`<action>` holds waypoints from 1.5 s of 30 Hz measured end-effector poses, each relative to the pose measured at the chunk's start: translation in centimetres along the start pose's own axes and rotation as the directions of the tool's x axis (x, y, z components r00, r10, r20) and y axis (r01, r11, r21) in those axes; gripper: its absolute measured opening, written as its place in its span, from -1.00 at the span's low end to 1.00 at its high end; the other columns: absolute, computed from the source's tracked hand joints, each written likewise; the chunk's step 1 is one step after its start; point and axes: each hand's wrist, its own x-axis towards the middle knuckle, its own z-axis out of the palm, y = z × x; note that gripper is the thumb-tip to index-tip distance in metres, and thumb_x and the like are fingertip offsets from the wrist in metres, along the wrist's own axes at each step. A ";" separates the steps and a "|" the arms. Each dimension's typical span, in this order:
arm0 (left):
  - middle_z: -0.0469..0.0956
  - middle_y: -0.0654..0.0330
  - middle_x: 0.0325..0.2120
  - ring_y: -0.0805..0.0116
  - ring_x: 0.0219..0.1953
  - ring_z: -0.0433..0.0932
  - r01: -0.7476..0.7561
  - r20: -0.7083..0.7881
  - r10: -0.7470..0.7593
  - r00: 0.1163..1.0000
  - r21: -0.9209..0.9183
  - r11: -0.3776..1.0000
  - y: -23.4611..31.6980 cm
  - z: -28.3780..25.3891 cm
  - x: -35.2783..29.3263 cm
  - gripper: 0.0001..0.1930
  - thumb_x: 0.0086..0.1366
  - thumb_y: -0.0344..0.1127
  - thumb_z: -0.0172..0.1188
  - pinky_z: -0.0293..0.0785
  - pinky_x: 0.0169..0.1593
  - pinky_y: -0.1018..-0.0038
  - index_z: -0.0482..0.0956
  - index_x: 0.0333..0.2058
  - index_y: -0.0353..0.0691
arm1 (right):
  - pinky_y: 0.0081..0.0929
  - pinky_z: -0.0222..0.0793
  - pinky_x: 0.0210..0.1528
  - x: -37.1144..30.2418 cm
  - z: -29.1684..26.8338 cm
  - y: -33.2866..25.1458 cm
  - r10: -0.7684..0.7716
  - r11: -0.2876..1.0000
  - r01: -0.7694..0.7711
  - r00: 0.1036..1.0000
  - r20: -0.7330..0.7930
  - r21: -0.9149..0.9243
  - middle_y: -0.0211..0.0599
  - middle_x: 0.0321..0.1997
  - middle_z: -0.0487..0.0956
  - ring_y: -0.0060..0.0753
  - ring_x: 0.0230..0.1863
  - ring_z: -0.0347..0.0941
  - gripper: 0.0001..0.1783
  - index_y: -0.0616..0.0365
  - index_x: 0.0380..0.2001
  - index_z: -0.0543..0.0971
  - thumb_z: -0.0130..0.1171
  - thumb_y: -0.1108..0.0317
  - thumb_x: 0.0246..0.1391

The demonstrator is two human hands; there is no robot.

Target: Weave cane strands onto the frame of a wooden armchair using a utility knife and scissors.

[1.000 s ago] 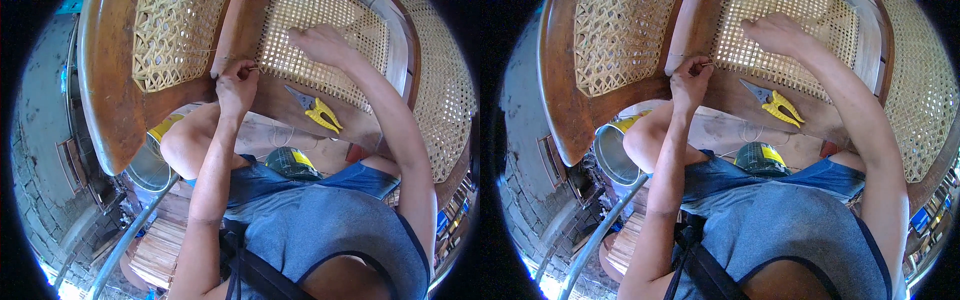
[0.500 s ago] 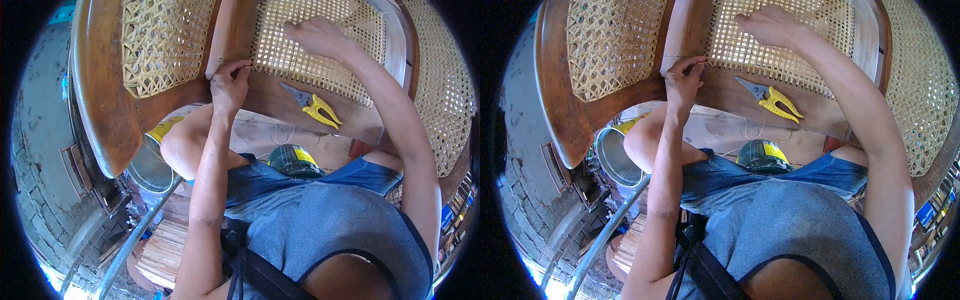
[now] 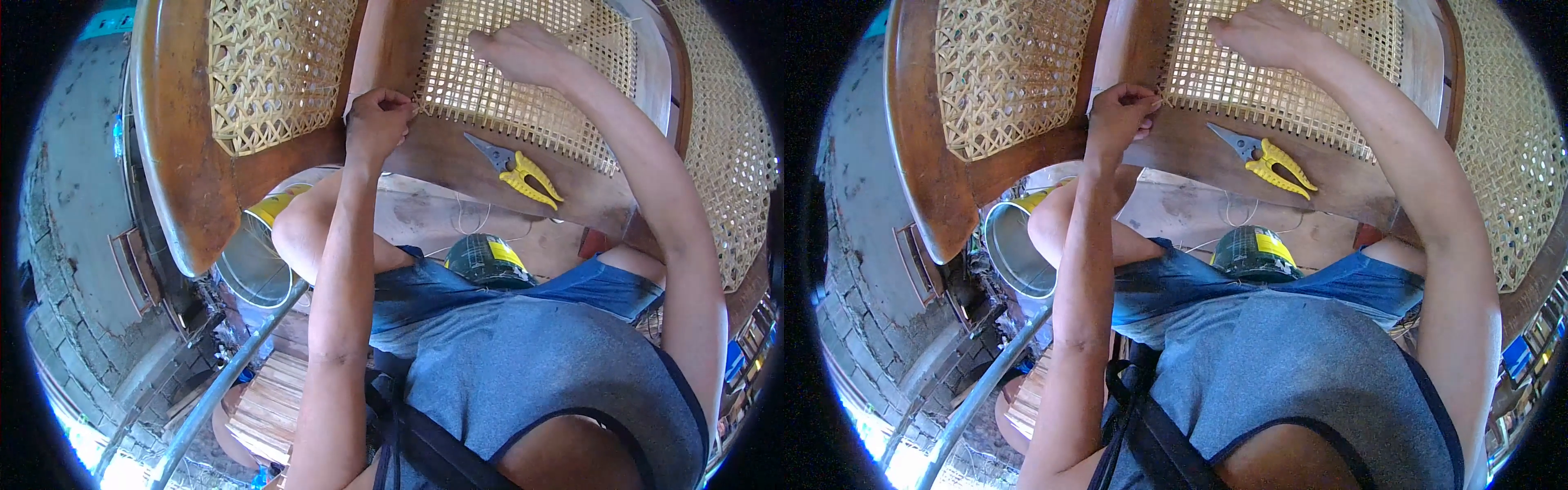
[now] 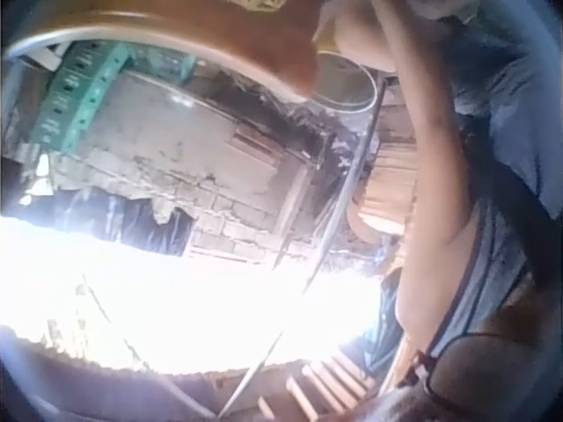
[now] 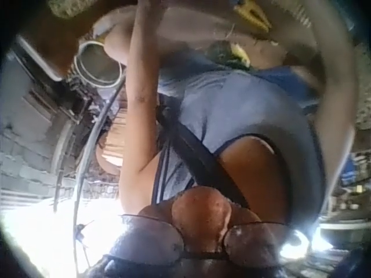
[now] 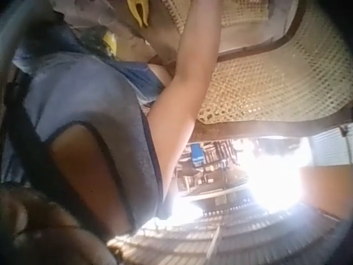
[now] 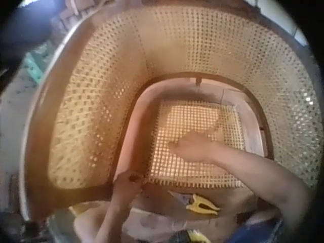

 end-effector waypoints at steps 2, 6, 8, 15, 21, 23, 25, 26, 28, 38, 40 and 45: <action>0.58 0.22 -0.58 0.51 -0.63 0.50 0.041 0.004 -0.041 0.999 0.005 0.999 0.5 0.0 0.0 -0.88 0.11 -0.39 0.29 0.41 -0.61 0.58 0.60 -0.40 -0.29 | -0.08 0.39 -0.48 -0.1 -0.1 0.1 -0.029 0.998 0.028 0.999 -0.016 -0.055 -0.02 -0.64 0.47 0.01 -0.53 0.51 -0.78 0.22 -0.22 0.39 0.00 0.54 -0.02; 0.58 0.27 -0.49 0.54 -0.53 0.53 0.136 0.066 -0.147 0.987 0.145 0.980 2.1 -0.2 0.2 -0.84 0.18 -0.33 0.27 0.51 -0.50 0.62 0.58 -0.29 -0.24 | -0.09 0.39 -0.47 -0.2 1.3 0.6 -0.029 0.999 0.027 0.997 -0.065 -0.034 -0.03 -0.63 0.47 0.02 -0.51 0.52 -0.79 0.23 -0.22 0.40 -0.01 0.52 0.01; 0.59 0.26 -0.48 0.51 -0.51 0.54 0.176 0.077 -0.185 0.980 0.106 0.979 1.8 -0.2 0.4 -0.83 0.19 -0.34 0.25 0.52 -0.48 0.59 0.57 -0.25 -0.23 | -0.12 0.40 -0.46 -0.3 1.2 0.2 0.016 1.000 -0.017 0.992 -0.126 -0.008 -0.02 -0.57 0.51 0.01 -0.48 0.53 -0.82 0.21 -0.22 0.43 -0.02 0.46 0.07; 0.59 0.26 -0.45 0.50 -0.50 0.54 0.203 0.087 -0.208 0.974 0.058 0.977 2.1 -0.7 0.6 -0.82 0.18 -0.32 0.29 0.54 -0.45 0.57 0.56 -0.26 -0.24 | -0.12 0.43 -0.25 0.1 -0.8 0.7 0.056 0.950 -0.002 0.985 -0.164 0.313 -0.07 -0.47 0.56 -0.10 -0.40 0.54 -0.78 0.14 -0.31 0.52 0.01 0.23 0.18; 0.59 0.30 -0.45 0.53 -0.50 0.53 0.234 0.118 -0.232 0.966 -0.005 0.972 1.9 -0.5 0.5 -0.80 0.15 -0.29 0.33 0.50 -0.48 0.60 0.55 -0.28 -0.18 | -0.10 0.41 -0.17 1.2 -0.2 0.2 0.044 0.931 -0.069 0.996 0.077 0.360 -0.16 -0.37 0.59 -0.08 -0.29 0.55 -0.74 0.13 -0.37 0.54 0.09 0.15 0.16; 0.59 0.31 -0.44 0.54 -0.50 0.53 0.241 0.100 -0.241 0.965 0.015 0.970 2.2 -0.6 0.3 -0.79 0.14 -0.27 0.35 0.50 -0.48 0.60 0.55 -0.29 -0.17 | -0.08 0.40 -0.14 1.6 0.2 -0.1 0.101 0.938 -0.113 0.993 0.054 0.329 -0.13 -0.40 0.58 -0.07 -0.25 0.55 -0.77 0.14 -0.29 0.53 0.08 0.20 0.16; 0.59 0.31 -0.44 0.54 -0.50 0.52 0.245 0.090 -0.248 0.965 0.040 0.969 2.0 -1.1 0.4 -0.79 0.13 -0.27 0.35 0.50 -0.48 0.61 0.56 -0.29 -0.17 | -0.08 0.41 -0.17 0.9 0.2 -0.6 0.058 0.953 -0.056 0.998 0.002 0.298 -0.11 -0.42 0.58 -0.07 -0.27 0.55 -0.78 0.13 -0.23 0.52 0.07 0.24 0.16; 0.59 0.31 -0.44 0.54 -0.50 0.52 0.242 0.092 -0.247 0.965 0.060 0.968 2.2 -1.0 0.3 -0.79 0.13 -0.27 0.35 0.49 -0.48 0.62 0.56 -0.29 -0.18 | -0.08 0.42 -0.20 0.2 -0.1 -0.7 0.022 0.967 -0.010 0.999 -0.044 0.254 -0.08 -0.44 0.57 -0.06 -0.28 0.56 -0.78 0.13 -0.18 0.52 0.05 0.29 0.15; 0.58 0.31 -0.45 0.54 -0.49 0.52 0.256 0.098 -0.262 0.960 0.066 0.964 2.8 -0.6 0.4 -0.78 0.13 -0.26 0.35 0.49 -0.48 0.62 0.56 -0.29 -0.18 | -0.09 0.43 -0.24 -0.6 -0.7 -0.6 0.021 0.977 -0.018 1.000 -0.013 0.213 -0.05 -0.46 0.56 -0.05 -0.30 0.56 -0.77 0.13 -0.14 0.51 0.04 0.32 0.15; 0.56 0.29 -0.49 0.52 -0.52 0.50 0.222 0.088 -0.232 0.969 0.111 0.969 2.8 -0.3 0.7 -0.72 0.11 -0.22 0.33 0.49 -0.45 0.57 0.60 -0.25 -0.23 | -0.12 0.43 -0.43 -0.6 1.1 -0.4 -0.051 0.999 0.051 0.988 -0.148 -0.006 -0.10 -0.59 0.54 -0.05 -0.47 0.56 -0.63 0.10 0.01 0.48 0.02 0.42 0.09; 0.57 0.28 -0.49 0.54 -0.52 0.51 0.181 0.082 -0.186 0.979 0.071 0.981 2.3 -0.2 0.1 -0.72 0.13 -0.23 0.32 0.49 -0.43 0.57 0.60 -0.23 -0.24 | -0.11 0.44 -0.40 -0.5 0.7 -0.4 -0.039 0.999 0.037 0.994 -0.105 -0.014 -0.11 -0.56 0.55 -0.06 -0.44 0.57 -0.64 0.05 0.02 0.47 -0.02 0.39 0.14; 0.62 0.12 -0.47 0.40 -0.47 0.60 -0.138 -0.061 0.133 0.989 -0.080 0.987 -2.7 0.5 -0.7 -0.77 0.11 -0.28 0.30 0.56 -0.35 0.47 0.62 -0.33 -0.35 | -0.01 0.42 -0.23 -0.6 1.8 -1.3 0.111 0.977 -0.090 0.988 -0.103 0.192 0.00 -0.48 0.54 0.05 -0.34 0.55 -0.65 0.04 0.05 0.43 -0.14 0.31 0.23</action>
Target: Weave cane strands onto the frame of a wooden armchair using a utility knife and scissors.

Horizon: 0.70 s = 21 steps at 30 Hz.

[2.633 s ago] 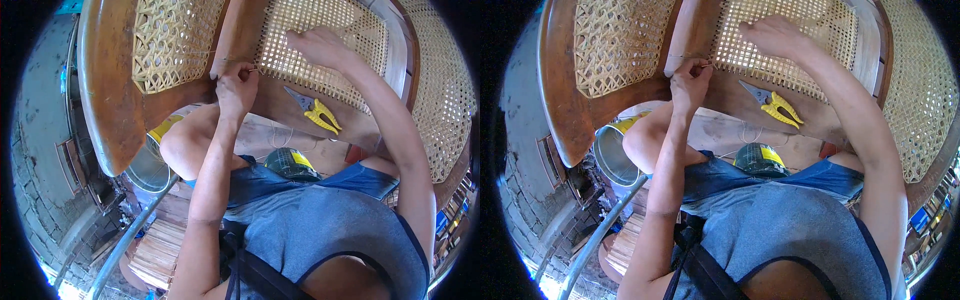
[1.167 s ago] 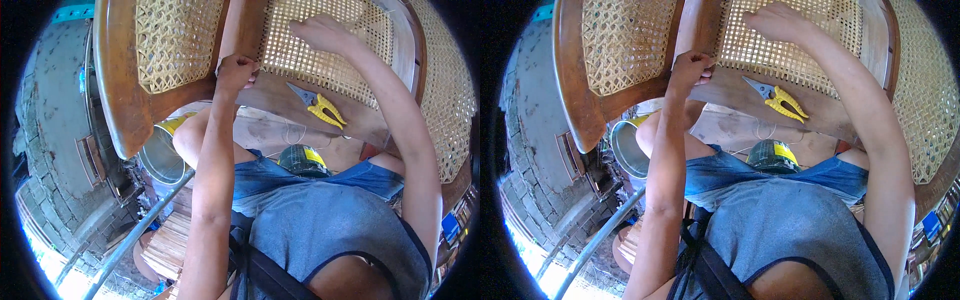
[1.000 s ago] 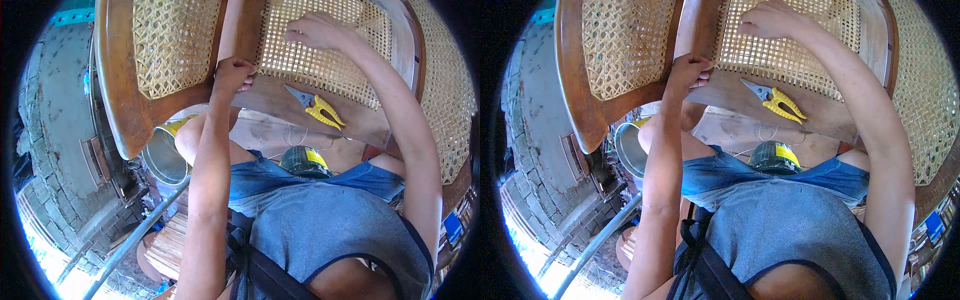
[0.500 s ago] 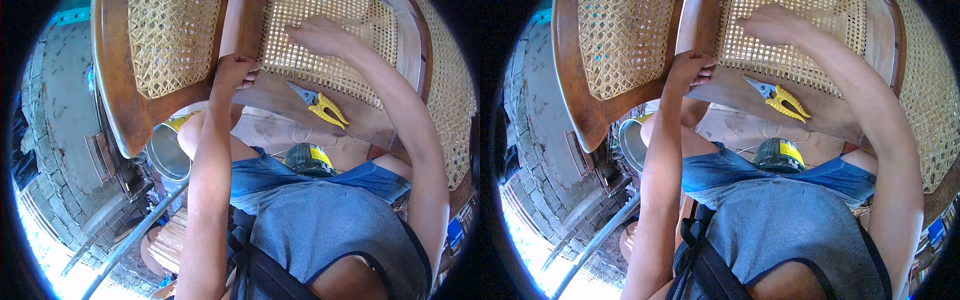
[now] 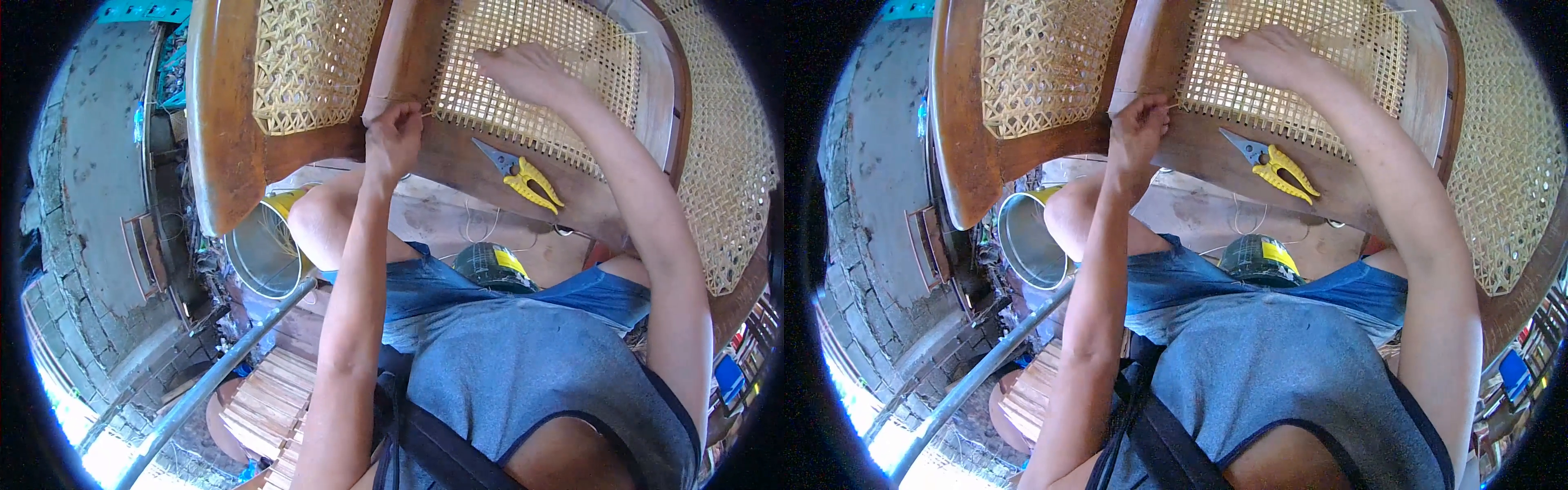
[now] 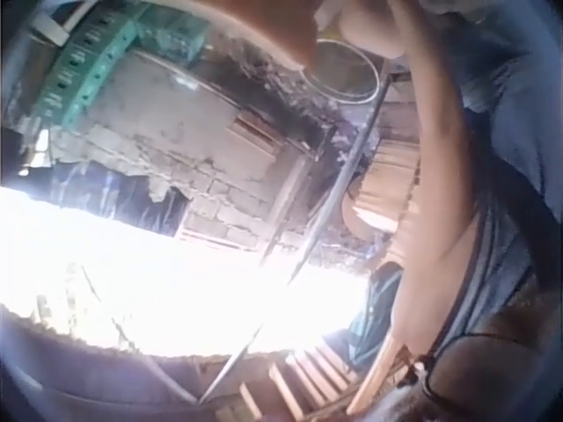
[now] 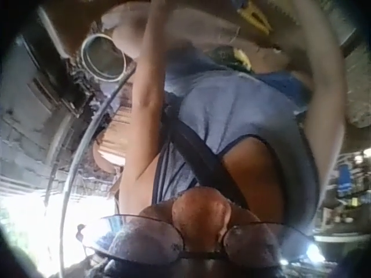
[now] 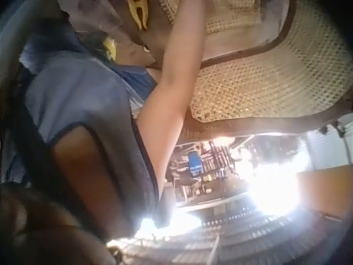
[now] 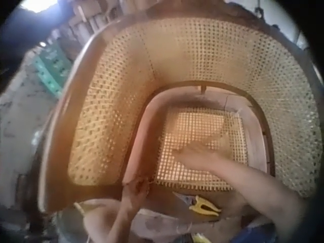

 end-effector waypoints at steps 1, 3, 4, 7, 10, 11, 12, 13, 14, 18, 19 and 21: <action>0.63 0.09 -0.46 0.39 -0.43 0.61 -0.173 -0.062 0.178 0.982 0.074 0.982 0.0 0.6 -1.2 -0.78 0.13 -0.31 0.27 0.55 -0.30 0.45 0.60 -0.31 -0.36 | 0.01 0.40 -0.22 -0.1 0.3 0.0 0.026 1.000 -0.026 0.999 -0.025 0.010 0.03 -0.49 0.53 0.08 -0.34 0.54 -0.69 0.06 0.01 0.44 -0.13 0.31 0.23; 0.63 0.02 -0.36 0.25 -0.30 0.63 -0.294 -0.052 0.317 0.947 0.259 0.920 1.9 0.3 -2.9 -0.81 0.17 -0.39 0.21 0.53 -0.23 0.38 0.58 -0.25 -0.34 | 0.03 0.39 -0.21 0.0 0.3 -0.4 0.044 0.999 -0.043 0.998 -0.047 0.021 0.06 -0.50 0.52 0.11 -0.35 0.54 -0.72 0.08 -0.04 0.44 -0.12 0.31 0.23; 0.63 0.02 -0.36 0.25 -0.30 0.63 -0.292 -0.054 0.315 0.947 0.256 0.922 1.5 0.2 -2.6 -0.81 0.17 -0.39 0.21 0.53 -0.23 0.38 0.58 -0.25 -0.34 | 0.03 0.38 -0.24 -0.2 0.2 -0.5 0.037 0.999 -0.037 0.998 -0.049 0.000 0.08 -0.49 0.52 0.11 -0.35 0.53 -0.77 0.12 -0.11 0.44 -0.10 0.31 0.23; 0.61 0.00 -0.35 0.06 -0.32 0.61 -0.486 -0.019 0.540 0.841 0.409 0.772 1.0 -0.2 -1.0 -0.86 0.19 -0.42 0.18 0.53 -0.26 0.29 0.56 -0.26 -0.27 | 0.02 0.37 -0.29 0.1 -0.8 -1.0 0.040 0.999 -0.040 0.999 -0.020 0.001 0.09 -0.47 0.53 0.12 -0.36 0.53 -0.82 0.18 -0.25 0.41 -0.06 0.30 0.22; 0.57 -0.02 -0.37 -0.08 -0.34 0.56 -0.562 0.065 0.612 0.788 0.481 0.673 1.1 0.4 -0.2 -0.93 0.19 -0.41 0.16 0.51 -0.26 0.20 0.54 -0.34 -0.24 | 0.00 0.37 -0.35 -0.1 0.5 -0.1 0.035 0.999 -0.034 0.998 -0.050 0.019 0.07 -0.47 0.54 0.11 -0.39 0.53 -0.83 0.19 -0.32 0.39 -0.03 0.29 0.21; 0.56 -0.01 -0.39 -0.08 -0.35 0.55 -0.535 0.073 0.599 0.798 0.544 0.646 1.5 0.6 -0.1 -0.94 0.21 -0.40 0.14 0.50 -0.25 0.17 0.53 -0.37 -0.23 | -0.01 0.37 -0.37 -0.1 0.8 0.1 0.004 1.000 -0.003 0.992 -0.122 0.009 0.05 -0.48 0.55 0.10 -0.41 0.53 -0.82 0.19 -0.32 0.40 -0.02 0.29 0.21; 0.55 -0.01 -0.41 -0.08 -0.36 0.55 -0.507 0.081 0.586 0.806 0.604 0.615 1.7 0.8 0.1 -0.95 0.22 -0.39 0.13 0.48 -0.25 0.15 0.51 -0.39 -0.23 | -0.01 0.37 -0.37 -0.2 1.1 0.3 0.004 1.000 -0.003 0.993 -0.121 0.011 0.05 -0.48 0.55 0.10 -0.41 0.53 -0.82 0.19 -0.32 0.40 -0.02 0.29 0.21; 0.55 -0.01 -0.41 -0.08 -0.36 0.55 -0.507 0.082 0.585 0.807 0.604 0.615 1.7 0.9 0.4 -0.95 0.22 -0.39 0.13 0.48 -0.25 0.15 0.51 -0.39 -0.23 | -0.01 0.36 -0.38 -0.2 1.3 0.4 -0.003 1.000 0.007 0.988 -0.152 0.025 0.04 -0.49 0.55 0.11 -0.43 0.52 -0.82 0.18 -0.33 0.40 -0.02 0.28 0.21; 0.55 -0.02 -0.40 -0.08 -0.34 0.55 -0.506 0.101 0.575 0.812 0.613 0.607 1.6 0.8 0.8 -0.94 0.22 -0.39 0.12 0.48 -0.24 0.16 0.52 -0.39 -0.22 | 0.00 0.36 -0.39 -0.1 1.1 0.2 -0.010 0.999 0.018 0.983 -0.182 0.041 0.02 -0.50 0.55 0.11 -0.44 0.52 -0.82 0.17 -0.33 0.40 -0.01 0.27 0.21; 0.57 -0.06 -0.40 -0.08 -0.31 0.56 -0.541 0.071 0.590 0.804 0.499 0.677 1.6 0.8 1.0 -0.92 0.23 -0.38 0.11 0.48 -0.23 0.19 0.54 -0.39 -0.25 | -0.04 0.40 -0.33 -0.2 0.3 0.4 0.043 0.999 -0.042 0.997 -0.071 0.018 -0.02 -0.43 0.58 0.06 -0.38 0.54 -0.80 0.17 -0.29 0.44 0.01 0.24 0.21; 0.57 -0.06 -0.40 -0.08 -0.31 0.56 -0.545 0.069 0.594 0.802 0.494 0.678 1.6 1.0 0.7 -0.92 0.23 -0.38 0.11 0.48 -0.23 0.19 0.54 -0.39 -0.25 | -0.07 0.42 -0.28 -0.1 1.3 0.9 -0.060 0.996 0.041 0.970 -0.235 -0.082 -0.06 -0.39 0.59 0.02 -0.35 0.54 -0.81 0.17 -0.25 0.46 0.03 0.26 0.20; 0.57 -0.07 -0.40 -0.07 -0.31 0.57 -0.428 -0.097 0.495 0.864 0.377 0.821 1.0 0.7 -0.1 -0.89 0.25 -0.38 0.10 0.48 -0.23 0.21 0.54 -0.37 -0.29 | -0.10 0.44 -0.23 0.8 0.5 -0.3 -0.203 0.971 0.133 0.901 -0.383 -0.200 -0.10 -0.35 0.60 -0.02 -0.31 0.55 -0.81 0.16 -0.21 0.48 0.04 0.29 0.20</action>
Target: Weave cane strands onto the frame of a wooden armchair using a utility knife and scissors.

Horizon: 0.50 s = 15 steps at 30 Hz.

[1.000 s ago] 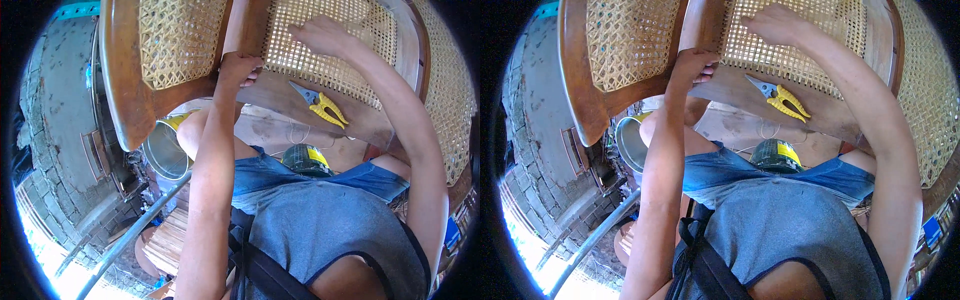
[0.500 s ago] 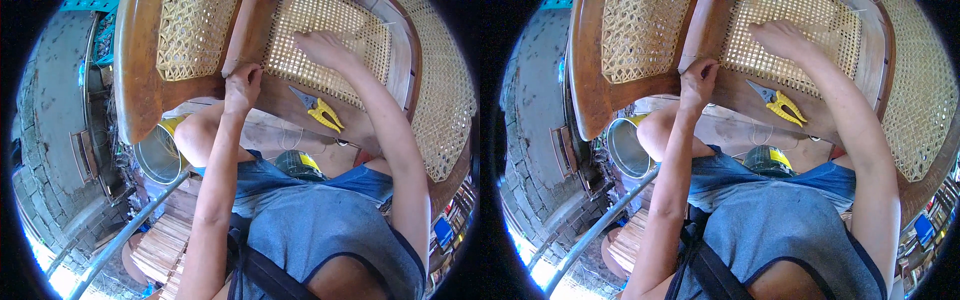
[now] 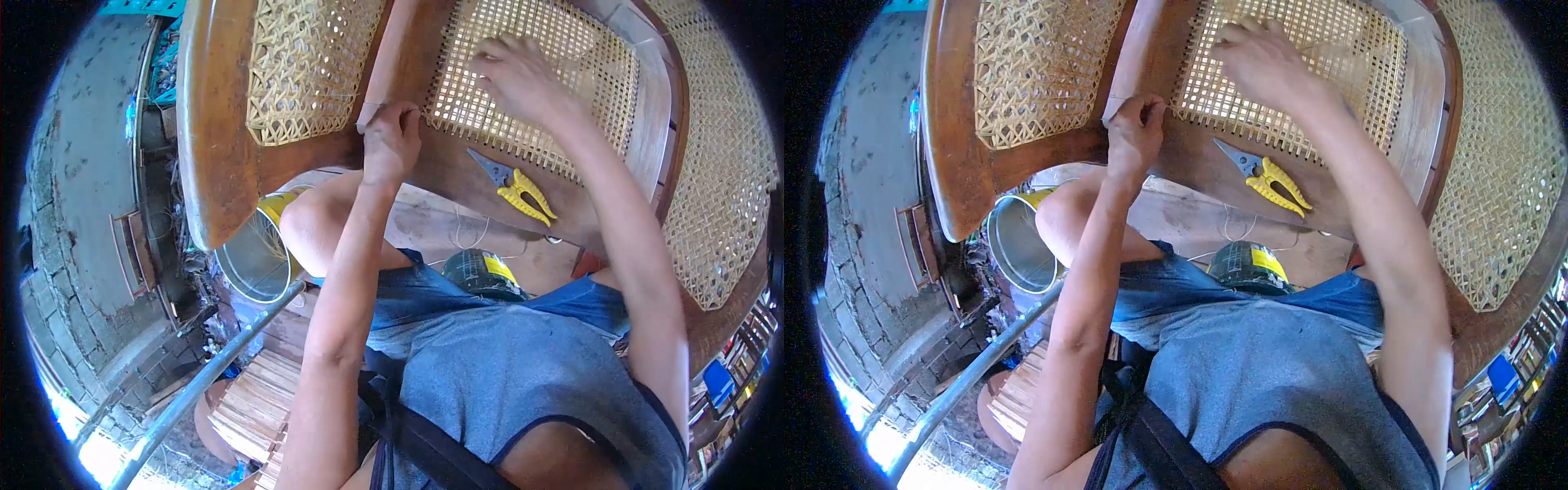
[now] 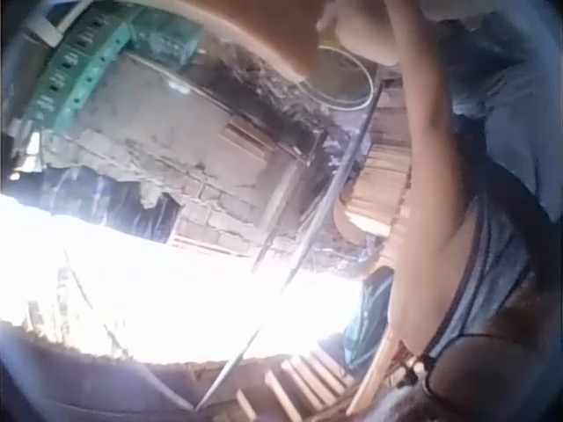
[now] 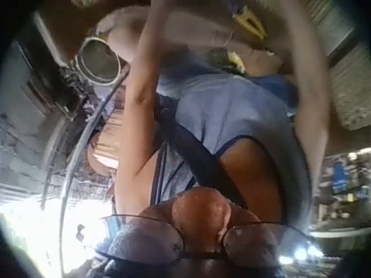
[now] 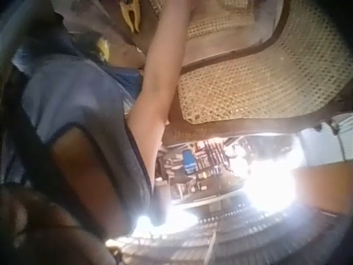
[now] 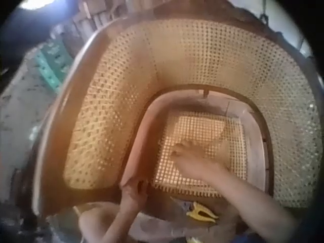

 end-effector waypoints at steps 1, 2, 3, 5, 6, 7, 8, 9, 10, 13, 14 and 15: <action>0.57 -0.07 -0.40 -0.07 -0.31 0.57 0.010 -0.019 -0.010 1.000 0.003 1.000 -0.4 -0.4 -0.1 -0.89 0.25 -0.38 0.10 0.48 -0.23 0.21 0.54 -0.37 -0.29 | -0.11 0.44 -0.13 1.0 -1.0 -1.6 0.043 0.992 -0.030 0.993 -0.108 0.121 -0.06 -0.29 0.60 0.00 -0.24 0.55 -0.79 0.17 -0.17 0.48 0.06 0.35 0.14; 0.56 -0.07 -0.41 -0.07 -0.32 0.56 0.031 -0.023 -0.032 0.999 -0.052 0.998 -0.3 -0.6 -0.2 -0.88 0.25 -0.38 0.09 0.47 -0.23 0.22 0.54 -0.37 -0.31 | -0.12 0.44 -0.03 1.8 -2.5 -3.4 0.100 0.971 -0.052 0.975 -0.198 0.234 -0.01 -0.22 0.60 0.02 -0.17 0.56 -0.75 0.19 -0.13 0.49 0.08 0.42 0.09; 0.56 -0.07 -0.42 -0.07 -0.33 0.55 0.052 -0.023 -0.055 0.998 -0.109 0.993 -0.2 -0.5 -0.4 -0.87 0.26 -0.37 0.09 0.47 -0.23 0.22 0.54 -0.36 -0.32 | -0.12 0.44 -0.03 2.1 -2.8 -5.3 0.083 0.973 -0.039 0.978 -0.191 0.227 -0.01 -0.22 0.60 0.02 -0.17 0.56 -0.75 0.19 -0.13 0.49 0.08 0.42 0.09; 0.56 -0.07 -0.41 -0.07 -0.32 0.55 0.104 -0.020 -0.108 0.994 -0.146 0.984 -0.5 -0.2 -0.3 -0.86 0.27 -0.37 0.08 0.46 -0.22 0.21 0.53 -0.35 -0.32 | -0.12 0.47 -0.10 2.1 -1.4 -9.0 0.438 0.546 -0.501 0.854 0.280 0.672 0.02 -0.26 0.60 0.01 -0.23 0.57 -0.75 0.19 -0.16 0.47 0.10 0.40 0.06; 0.55 -0.07 -0.40 -0.08 -0.31 0.54 0.145 -0.003 -0.148 0.989 -0.171 0.975 -0.6 0.0 0.0 -0.86 0.28 -0.36 0.08 0.46 -0.21 0.20 0.52 -0.35 -0.32 | -0.11 0.49 -0.16 1.8 -0.1 -10.0 0.443 0.587 -0.482 0.864 0.241 0.650 0.03 -0.31 0.59 0.03 -0.28 0.57 -0.76 0.18 -0.18 0.46 0.11 0.40 0.05; 0.55 -0.07 -0.40 -0.08 -0.31 0.54 0.144 -0.020 -0.151 0.988 -0.186 0.972 -0.9 0.1 0.1 -0.86 0.28 -0.36 0.08 0.46 -0.21 0.20 0.52 -0.35 -0.32 | -0.09 0.50 -0.22 1.8 1.0 -10.9 0.440 0.627 -0.458 0.876 0.200 0.630 0.04 -0.35 0.59 0.06 -0.32 0.57 -0.76 0.18 -0.19 0.45 0.12 0.40 0.04; 0.55 -0.07 -0.38 -0.09 -0.30 0.53 0.091 -0.067 -0.102 0.992 -0.157 0.983 -1.1 0.0 0.0 -0.86 0.28 -0.36 0.07 0.45 -0.20 0.19 0.51 -0.33 -0.32 | -0.19 0.50 -0.26 2.2 1.4 -11.7 0.478 0.604 -0.562 0.823 0.308 0.565 -0.03 -0.33 0.62 0.04 -0.29 0.58 -0.80 0.18 -0.24 0.47 0.18 0.40 0.05; 0.54 -0.08 -0.36 -0.09 -0.28 0.52 0.039 -0.113 -0.053 0.992 -0.125 0.991 -1.3 0.0 -0.2 -0.86 0.29 -0.36 0.06 0.45 -0.19 0.18 0.50 -0.32 -0.31 | -0.19 0.50 -0.26 2.4 1.7 -11.9 0.459 0.619 -0.551 0.832 0.311 0.560 -0.03 -0.33 0.62 0.04 -0.29 0.58 -0.80 0.18 -0.24 0.47 0.18 0.40 0.05; 0.53 -0.09 -0.33 -0.11 -0.24 0.52 0.135 -0.095 -0.158 0.983 -0.212 0.968 -1.3 0.3 -0.7 -0.88 0.30 -0.37 0.06 0.44 -0.17 0.17 0.48 -0.29 -0.30 | -0.20 0.50 -0.27 2.5 1.9 -12.1 0.486 0.645 -0.563 0.824 0.292 0.516 -0.04 -0.35 0.61 0.03 -0.30 0.58 -0.81 0.17 -0.26 0.47 0.18 0.41 0.05; 0.53 -0.10 -0.34 -0.12 -0.24 0.52 0.123 -0.205 -0.175 0.963 -0.244 0.962 -0.9 0.3 -1.5 -0.89 0.29 -0.39 0.05 0.44 -0.17 0.16 0.48 -0.29 -0.30 | -0.09 0.47 -0.36 1.8 3.1 -12.1 0.466 0.714 -0.450 0.877 0.116 0.536 0.03 -0.48 0.58 0.09 -0.43 0.55 -0.81 0.18 -0.27 0.47 0.16 0.42 0.00; 0.53 -0.11 -0.34 -0.13 -0.24 0.52 0.125 -0.227 -0.184 0.956 -0.250 0.960 -0.8 0.4 -1.7 -0.90 0.29 -0.40 0.06 0.44 -0.17 0.16 0.49 -0.29 -0.29 | -0.12 0.47 -0.33 1.7 2.7 -12.0 0.482 0.702 -0.452 0.871 0.101 0.550 0.02 -0.47 0.58 0.06 -0.40 0.55 -0.83 0.19 -0.29 0.50 0.17 0.43 -0.01; 0.53 -0.11 -0.34 -0.13 -0.24 0.52 0.131 -0.244 -0.197 0.950 -0.264 0.956 -1.0 0.4 -1.9 -0.90 0.29 -0.40 0.06 0.44 -0.17 0.16 0.49 -0.29 -0.29 | -0.16 0.47 -0.31 1.8 2.4 -12.0 0.497 0.689 -0.454 0.863 0.086 0.565 0.00 -0.46 0.58 0.04 -0.37 0.56 -0.84 0.20 -0.31 0.53 0.19 0.43 -0.02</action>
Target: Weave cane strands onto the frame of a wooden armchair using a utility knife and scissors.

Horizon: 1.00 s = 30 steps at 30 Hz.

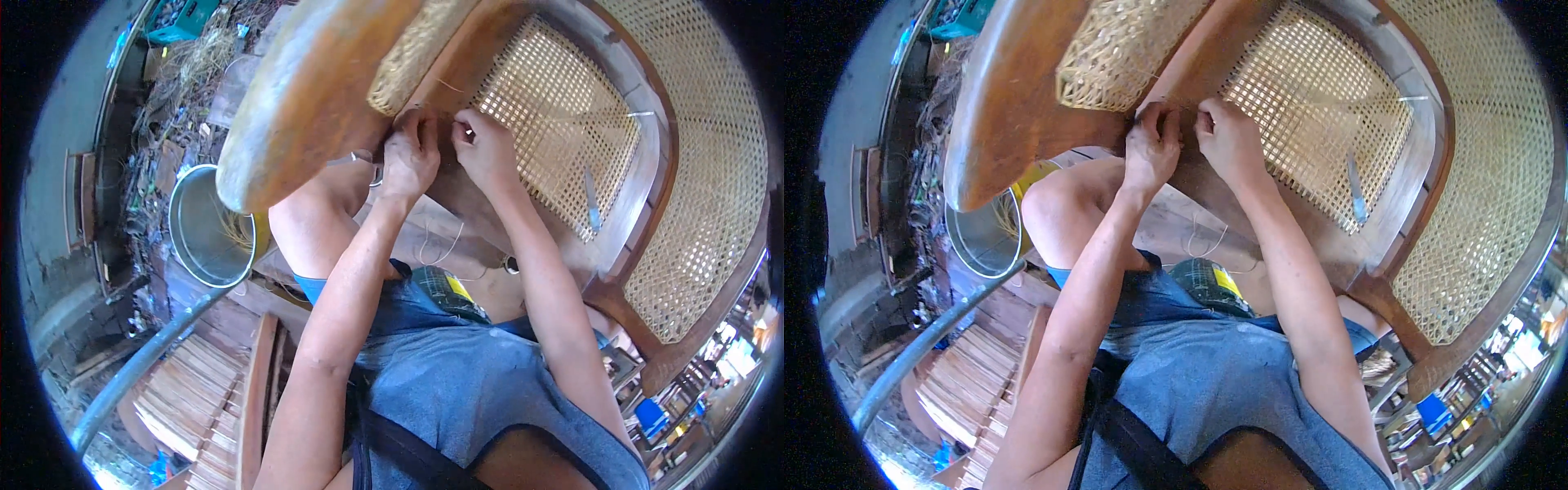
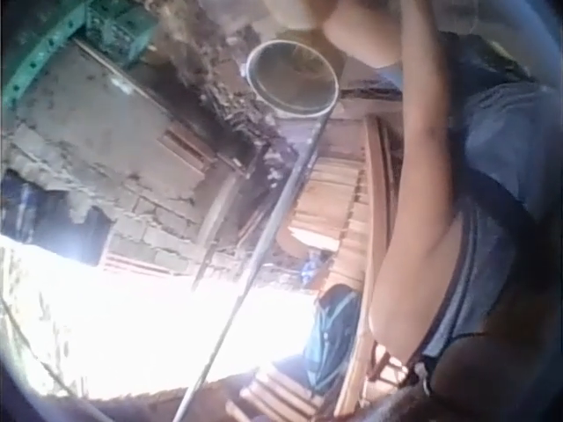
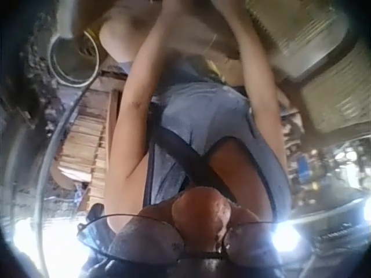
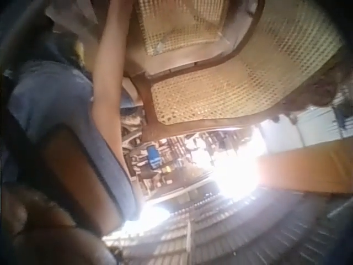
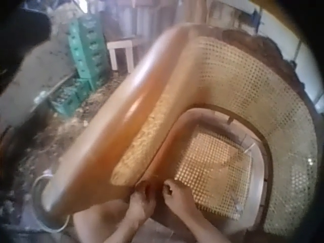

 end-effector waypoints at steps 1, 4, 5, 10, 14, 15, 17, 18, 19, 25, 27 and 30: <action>0.55 -0.11 -0.35 -0.11 -0.25 0.55 0.010 0.017 -0.010 1.000 0.006 1.000 -0.2 -0.1 -0.1 -0.88 0.29 -0.38 0.07 0.46 -0.18 0.20 0.50 -0.26 -0.29 | -0.22 0.47 -0.25 0.1 -0.1 -0.3 0.018 1.000 -0.018 1.000 -0.013 0.013 -0.01 -0.42 0.59 0.01 -0.34 0.56 -0.88 0.22 -0.37 0.59 0.19 0.45 -0.03; 0.56 -0.11 -0.36 -0.09 -0.26 0.57 0.037 0.035 -0.037 0.999 0.002 0.999 0.0 -0.3 -0.2 -0.86 0.28 -0.38 0.07 0.48 -0.18 0.23 0.52 -0.24 -0.29 | -0.20 0.46 -0.24 0.2 -0.9 -1.2 0.067 0.998 -0.068 0.995 0.079 0.007 0.00 -0.39 0.59 0.02 -0.34 0.55 -0.89 0.23 -0.38 0.60 0.16 0.44 -0.01; 0.56 -0.11 -0.36 -0.10 -0.25 0.56 0.040 0.047 -0.040 0.998 0.005 0.999 0.0 -0.3 -0.1 -0.86 0.27 -0.38 0.08 0.48 -0.18 0.23 0.52 -0.25 -0.29 | -0.20 0.46 -0.24 0.3 -1.1 -1.6 0.059 0.998 -0.059 0.994 0.089 0.000 0.00 -0.39 0.59 0.02 -0.34 0.55 -0.89 0.23 -0.38 0.60 0.16 0.44 -0.01; 0.56 -0.11 -0.35 -0.11 -0.25 0.56 0.065 0.052 -0.064 0.997 -0.015 0.998 -0.1 -0.3 -0.2 -0.87 0.26 -0.38 0.07 0.48 -0.17 0.21 0.53 -0.28 -0.29 | -0.17 0.46 -0.23 0.3 -1.2 -1.8 0.052 0.987 -0.025 0.984 0.170 -0.160 0.05 -0.38 0.59 0.05 -0.32 0.55 -0.85 0.25 -0.37 0.60 0.11 0.42 0.02; 0.56 -0.11 -0.35 -0.09 -0.26 0.56 0.064 0.057 -0.063 0.996 -0.013 0.998 0.4 -0.4 -0.1 -0.86 0.26 -0.36 0.08 0.47 -0.17 0.20 0.54 -0.27 -0.27 | -0.17 0.45 -0.21 0.4 -1.2 -1.3 -0.036 0.969 0.073 0.987 0.160 -0.235 0.07 -0.37 0.59 0.06 -0.30 0.55 -0.84 0.24 -0.34 0.59 0.11 0.44 0.01; 0.56 -0.11 -0.35 -0.09 -0.26 0.56 0.059 0.064 -0.058 0.996 -0.017 0.998 0.1 -0.3 -0.1 -0.86 0.26 -0.36 0.08 0.47 -0.17 0.20 0.54 -0.27 -0.27 | -0.19 0.45 -0.22 0.7 -1.3 -1.3 -0.003 0.965 0.057 0.978 0.208 -0.256 0.05 -0.37 0.60 0.04 -0.29 0.55 -0.84 0.24 -0.34 0.59 0.14 0.42 -0.02; 0.57 -0.10 -0.34 -0.08 -0.26 0.56 0.025 0.081 -0.027 0.996 0.019 1.000 -0.4 -0.1 0.0 -0.86 0.25 -0.36 0.09 0.47 -0.17 0.21 0.55 -0.26 -0.26 | -0.22 0.45 -0.22 1.4 -1.4 -0.8 0.042 0.958 0.029 0.970 0.241 -0.285 0.03 -0.36 0.60 0.02 -0.29 0.56 -0.83 0.23 -0.34 0.58 0.17 0.41 -0.04; 0.57 -0.10 -0.34 -0.08 -0.26 0.56 0.015 0.095 -0.016 0.995 0.012 1.000 -0.3 -0.1 0.1 -0.86 0.25 -0.36 0.09 0.47 -0.17 0.21 0.55 -0.26 -0.26 | -0.25 0.45 -0.23 1.9 -1.3 -0.3 0.143 0.983 -0.112 0.966 0.216 -0.147 0.00 -0.37 0.61 -0.02 -0.29 0.57 -0.83 0.22 -0.36 0.58 0.20 0.40 -0.06; 0.55 -0.12 -0.33 -0.13 -0.25 0.54 0.001 0.090 -0.001 0.996 -0.002 1.000 0.0 -0.1 0.0 -0.86 0.24 -0.37 0.07 0.46 -0.16 0.16 0.54 -0.27 -0.26 | -0.27 0.45 -0.23 2.2 -1.3 -0.1 0.242 0.969 -0.247 0.949 0.203 -0.001 -0.04 -0.38 0.62 -0.05 -0.30 0.58 -0.82 0.21 -0.37 0.58 0.23 0.38 -0.09; 0.57 -0.02 -0.37 -0.03 -0.31 0.57 -0.149 0.164 0.133 0.977 0.092 0.984 -0.2 0.2 1.0 -0.86 0.19 -0.36 0.15 0.49 -0.20 0.19 0.57 -0.29 -0.26 | -0.37 0.44 -0.21 2.2 -3.7 1.1 0.278 0.956 -0.293 0.924 0.262 0.017 -0.18 -0.35 0.64 -0.22 -0.29 0.57 -0.85 0.15 -0.34 0.62 0.26 0.37 -0.02; 0.58 0.01 -0.38 0.08 -0.33 0.58 -0.048 0.213 0.032 0.976 0.071 0.996 0.0 0.0 1.4 -0.84 0.18 -0.33 0.20 0.49 -0.21 0.28 0.58 -0.30 -0.28 | -0.31 0.39 -0.02 1.2 -6.4 2.5 0.264 0.941 -0.290 0.951 0.161 0.171 -0.24 -0.22 0.65 -0.16 -0.20 0.56 -0.83 0.06 -0.24 0.65 0.19 0.34 0.08; 0.58 0.05 -0.42 0.23 -0.36 0.58 0.073 0.266 -0.090 0.960 0.074 0.995 0.8 0.1 1.6 -0.82 0.16 -0.30 0.27 0.48 -0.24 0.38 0.61 -0.34 -0.29 | -0.22 0.29 0.10 0.8 -10.4 5.2 -0.114 0.966 0.149 0.978 0.172 -0.209 -0.26 -0.22 0.64 -0.22 -0.18 0.54 -0.79 0.01 -0.22 0.65 0.19 0.23 0.10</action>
